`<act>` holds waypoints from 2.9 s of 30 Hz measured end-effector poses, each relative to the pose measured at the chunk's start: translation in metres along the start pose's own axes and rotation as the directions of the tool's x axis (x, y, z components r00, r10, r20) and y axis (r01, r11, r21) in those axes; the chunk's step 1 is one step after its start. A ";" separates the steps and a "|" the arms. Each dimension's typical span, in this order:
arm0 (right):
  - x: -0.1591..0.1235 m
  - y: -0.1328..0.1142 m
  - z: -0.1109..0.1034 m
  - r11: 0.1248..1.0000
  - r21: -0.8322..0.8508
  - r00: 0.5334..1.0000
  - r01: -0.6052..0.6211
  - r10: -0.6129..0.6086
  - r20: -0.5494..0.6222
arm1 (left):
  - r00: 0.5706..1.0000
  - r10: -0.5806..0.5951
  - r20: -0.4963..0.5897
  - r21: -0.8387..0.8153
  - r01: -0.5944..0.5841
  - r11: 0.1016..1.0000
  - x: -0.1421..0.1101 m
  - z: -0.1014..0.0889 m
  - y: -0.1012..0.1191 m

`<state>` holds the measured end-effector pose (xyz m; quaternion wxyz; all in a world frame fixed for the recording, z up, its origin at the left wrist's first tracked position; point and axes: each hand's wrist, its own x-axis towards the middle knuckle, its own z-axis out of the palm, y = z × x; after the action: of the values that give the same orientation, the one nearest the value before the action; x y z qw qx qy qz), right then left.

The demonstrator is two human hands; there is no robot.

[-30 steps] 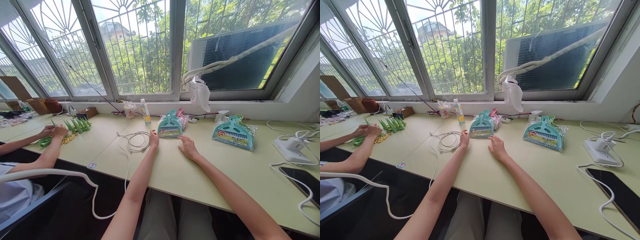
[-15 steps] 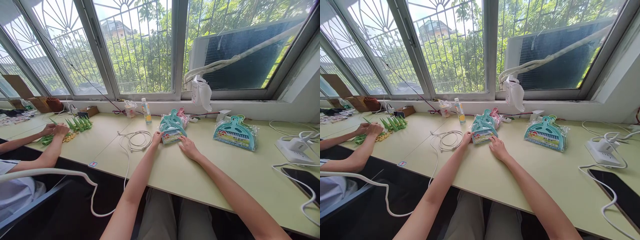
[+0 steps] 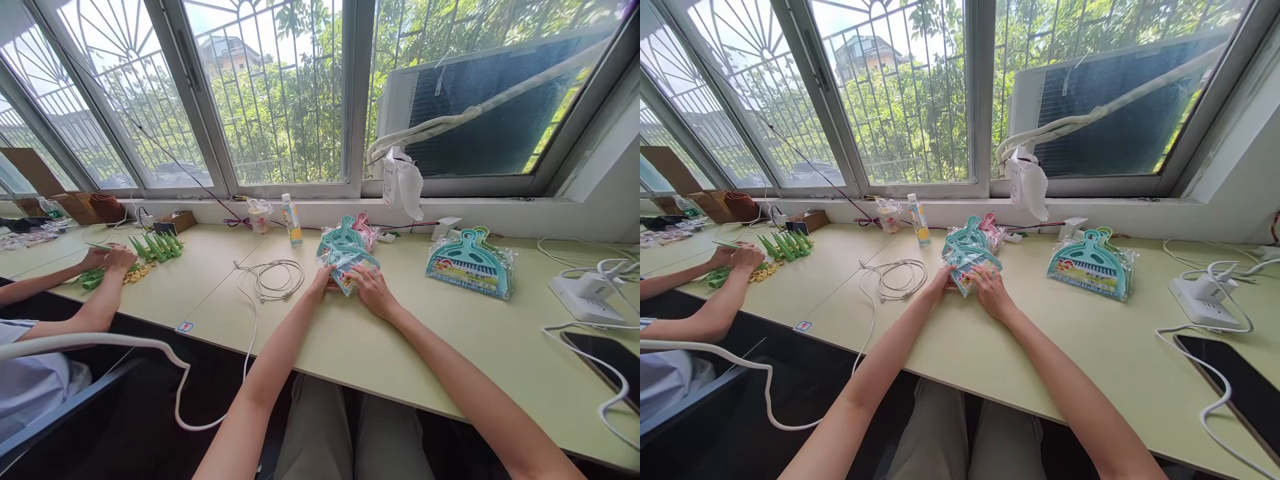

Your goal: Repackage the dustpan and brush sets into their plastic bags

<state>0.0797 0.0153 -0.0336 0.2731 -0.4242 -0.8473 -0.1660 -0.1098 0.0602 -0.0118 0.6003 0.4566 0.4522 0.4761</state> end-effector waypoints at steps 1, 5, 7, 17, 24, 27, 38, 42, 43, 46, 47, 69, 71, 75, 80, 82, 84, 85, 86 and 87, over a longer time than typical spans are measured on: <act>0.001 -0.001 -0.003 1.000 -0.007 1.000 0.015 -0.015 -0.008 | 1.000 0.012 -0.008 -0.029 -0.012 0.999 0.000 0.000 0.000; 0.001 -0.006 -0.012 0.999 -0.043 0.999 0.021 -0.023 -0.035 | 0.997 0.043 -0.062 -0.149 -0.051 0.988 0.000 -0.002 0.005; 0.001 -0.007 -0.014 0.998 -0.062 0.998 -0.011 0.008 -0.059 | 0.996 0.035 -0.087 -0.207 -0.052 0.977 0.001 -0.004 0.008; -0.001 0.003 -0.007 0.983 0.021 0.983 -0.184 0.184 -0.026 | 0.988 -0.052 -0.144 -0.389 -0.008 0.921 0.003 -0.014 0.012; 0.000 0.004 -0.007 0.952 0.114 0.956 -0.284 0.290 -0.041 | 1.000 -0.003 -0.001 -0.259 0.002 0.966 -0.002 -0.009 0.011; 0.001 0.010 -0.004 0.881 0.228 0.896 -0.415 0.439 -0.066 | 0.998 0.013 0.061 -0.169 -0.003 0.986 -0.004 -0.007 0.011; 0.002 0.038 0.007 0.162 0.831 0.672 -0.531 0.678 0.298 | 0.960 0.112 0.258 -0.035 -0.106 0.994 -0.013 -0.002 0.009; 0.001 0.040 0.008 0.032 0.849 0.646 -0.528 0.664 0.377 | 0.952 0.127 0.279 -0.031 -0.123 0.992 -0.014 -0.003 0.011; 0.002 0.039 0.007 0.026 0.851 0.643 -0.524 0.668 0.375 | 0.951 0.132 0.280 -0.031 -0.128 0.991 -0.014 -0.003 0.011; 0.005 0.035 0.007 0.007 0.879 0.622 -0.477 0.709 0.331 | 0.945 0.139 0.294 -0.007 -0.144 0.990 -0.014 -0.003 0.012; 0.006 0.033 0.006 -0.014 0.892 0.611 -0.452 0.723 0.321 | 0.943 0.140 0.301 0.005 -0.148 0.989 -0.014 -0.002 0.012; 0.008 0.025 0.005 -0.168 0.888 0.611 -0.429 0.670 0.422 | 0.993 0.020 -0.116 -0.034 -0.024 0.999 0.010 -0.010 0.006; 0.009 0.024 0.003 -0.155 0.883 0.619 -0.442 0.660 0.426 | 0.987 0.014 -0.159 -0.040 -0.020 0.999 0.011 -0.011 0.006; 0.009 0.023 0.001 -0.135 0.883 0.634 -0.449 0.648 0.421 | 0.979 0.031 -0.201 -0.046 -0.041 0.998 0.011 -0.013 0.006; 0.009 0.017 -0.002 -0.104 0.883 0.666 -0.458 0.618 0.418 | 0.960 0.061 -0.273 -0.066 -0.082 0.994 0.010 -0.016 0.007; 0.010 0.015 -0.003 -0.104 0.882 0.679 -0.460 0.599 0.425 | 0.954 0.068 -0.291 -0.068 -0.092 0.993 0.011 -0.019 0.006; 0.010 0.013 -0.005 -0.107 0.881 0.687 -0.462 0.586 0.431 | 0.942 0.069 -0.329 -0.080 -0.100 0.992 0.012 -0.024 0.007; 0.010 0.012 -0.005 -0.107 0.880 0.690 -0.464 0.579 0.434 | 0.930 0.074 -0.359 -0.087 -0.113 0.990 0.012 -0.028 0.008; 0.010 0.012 -0.006 -0.107 0.877 0.693 -0.468 0.571 0.439 | 0.912 0.093 -0.399 -0.084 -0.137 0.987 0.012 -0.032 0.010; 0.009 0.012 -0.006 -0.105 0.875 0.698 -0.474 0.561 0.445 | 0.885 0.127 -0.448 -0.060 -0.172 0.983 0.011 -0.036 0.012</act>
<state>0.0868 0.0253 -0.0226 0.5449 -0.4323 -0.4980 0.5178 -0.1453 0.0772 -0.0071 0.4651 0.3402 0.5162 0.6336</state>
